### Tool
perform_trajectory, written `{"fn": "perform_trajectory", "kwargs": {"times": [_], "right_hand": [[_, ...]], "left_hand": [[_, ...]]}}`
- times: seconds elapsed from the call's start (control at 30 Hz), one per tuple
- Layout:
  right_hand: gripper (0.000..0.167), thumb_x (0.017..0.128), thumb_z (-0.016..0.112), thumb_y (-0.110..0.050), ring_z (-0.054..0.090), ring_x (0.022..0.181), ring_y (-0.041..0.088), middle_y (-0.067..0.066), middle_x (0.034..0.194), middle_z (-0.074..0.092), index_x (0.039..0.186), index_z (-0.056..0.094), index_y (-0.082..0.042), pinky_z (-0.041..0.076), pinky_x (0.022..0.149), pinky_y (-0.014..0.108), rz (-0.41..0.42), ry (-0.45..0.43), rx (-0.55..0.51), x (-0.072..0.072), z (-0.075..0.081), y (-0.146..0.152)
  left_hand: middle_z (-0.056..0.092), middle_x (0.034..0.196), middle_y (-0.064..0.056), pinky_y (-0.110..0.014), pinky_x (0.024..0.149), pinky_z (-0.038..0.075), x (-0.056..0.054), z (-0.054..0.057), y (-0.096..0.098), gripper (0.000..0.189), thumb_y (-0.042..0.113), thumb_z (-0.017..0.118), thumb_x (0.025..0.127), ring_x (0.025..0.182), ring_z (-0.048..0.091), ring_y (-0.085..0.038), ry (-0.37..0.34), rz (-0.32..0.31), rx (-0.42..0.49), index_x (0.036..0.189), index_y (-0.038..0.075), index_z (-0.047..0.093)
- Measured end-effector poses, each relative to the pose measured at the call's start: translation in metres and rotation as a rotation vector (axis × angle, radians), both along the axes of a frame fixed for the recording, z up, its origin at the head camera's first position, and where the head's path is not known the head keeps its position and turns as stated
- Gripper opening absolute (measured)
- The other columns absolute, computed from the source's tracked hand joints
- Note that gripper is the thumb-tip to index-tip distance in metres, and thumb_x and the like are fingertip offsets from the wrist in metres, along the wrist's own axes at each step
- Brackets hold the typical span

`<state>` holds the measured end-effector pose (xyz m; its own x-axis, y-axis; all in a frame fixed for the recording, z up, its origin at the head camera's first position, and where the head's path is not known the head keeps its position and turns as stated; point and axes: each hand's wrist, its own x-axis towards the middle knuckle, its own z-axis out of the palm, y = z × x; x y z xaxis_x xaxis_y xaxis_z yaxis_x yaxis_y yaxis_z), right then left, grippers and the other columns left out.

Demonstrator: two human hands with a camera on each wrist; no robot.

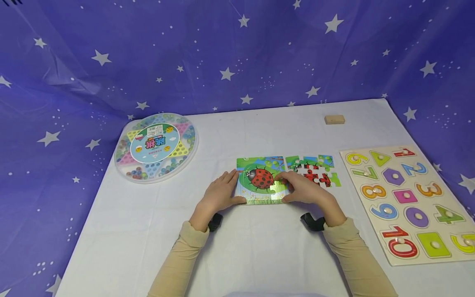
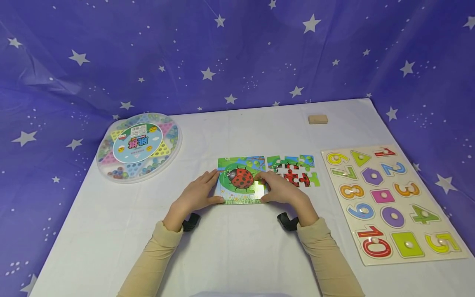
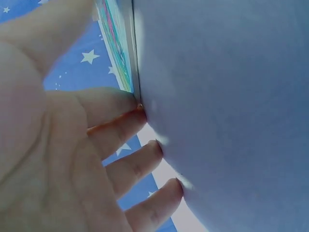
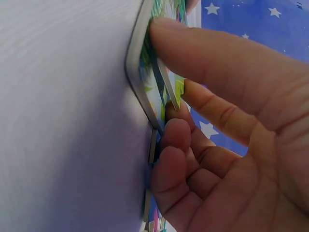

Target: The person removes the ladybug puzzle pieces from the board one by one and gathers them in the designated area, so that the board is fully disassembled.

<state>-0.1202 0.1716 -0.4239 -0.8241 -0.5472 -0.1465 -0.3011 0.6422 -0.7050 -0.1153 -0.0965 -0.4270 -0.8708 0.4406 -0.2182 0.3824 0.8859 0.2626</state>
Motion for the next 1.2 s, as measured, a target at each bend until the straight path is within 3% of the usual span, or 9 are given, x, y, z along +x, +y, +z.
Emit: {"fn": "perform_trajectory", "kwargs": {"times": [0.2,0.4,0.87,1.2], "right_hand": [[0.056,0.067,0.078,-0.006,0.044,0.074,0.018,0.008,0.092,0.05,0.117,0.053,-0.003,0.038,0.064,0.031,-0.008,0.008,0.013,0.0,-0.001,0.0],[0.056,0.068,0.077,-0.007,0.044,0.073,0.017,0.007,0.094,0.05,0.119,0.053,-0.003,0.039,0.063,0.03,-0.003,0.003,0.013,0.0,-0.003,-0.001],[0.057,0.068,0.078,-0.006,0.044,0.072,0.018,0.008,0.091,0.049,0.118,0.051,-0.001,0.039,0.063,0.031,0.001,-0.015,-0.027,-0.002,-0.001,0.002],[0.054,0.068,0.078,-0.005,0.044,0.072,0.019,0.009,0.087,0.049,0.114,0.051,0.004,0.039,0.062,0.03,0.002,-0.04,-0.053,-0.002,0.001,0.004]], "left_hand": [[0.022,0.146,-0.013,-0.05,0.101,0.024,0.004,-0.003,0.017,0.09,0.061,0.05,0.081,0.132,0.019,-0.034,0.0,0.101,-0.026,0.143,0.002,0.023],[0.022,0.145,-0.018,-0.05,0.098,0.028,0.008,-0.004,0.037,0.096,0.068,0.044,0.079,0.131,0.02,-0.038,0.037,0.179,-0.151,0.14,-0.004,0.026],[0.025,0.143,-0.017,-0.048,0.096,0.031,0.008,-0.002,0.042,0.098,0.07,0.048,0.076,0.13,0.022,-0.038,0.069,0.184,-0.189,0.139,-0.002,0.029],[0.022,0.145,-0.014,-0.047,0.097,0.03,0.008,-0.001,0.041,0.099,0.071,0.048,0.075,0.132,0.019,-0.035,0.04,0.203,-0.193,0.141,0.001,0.023]]}}
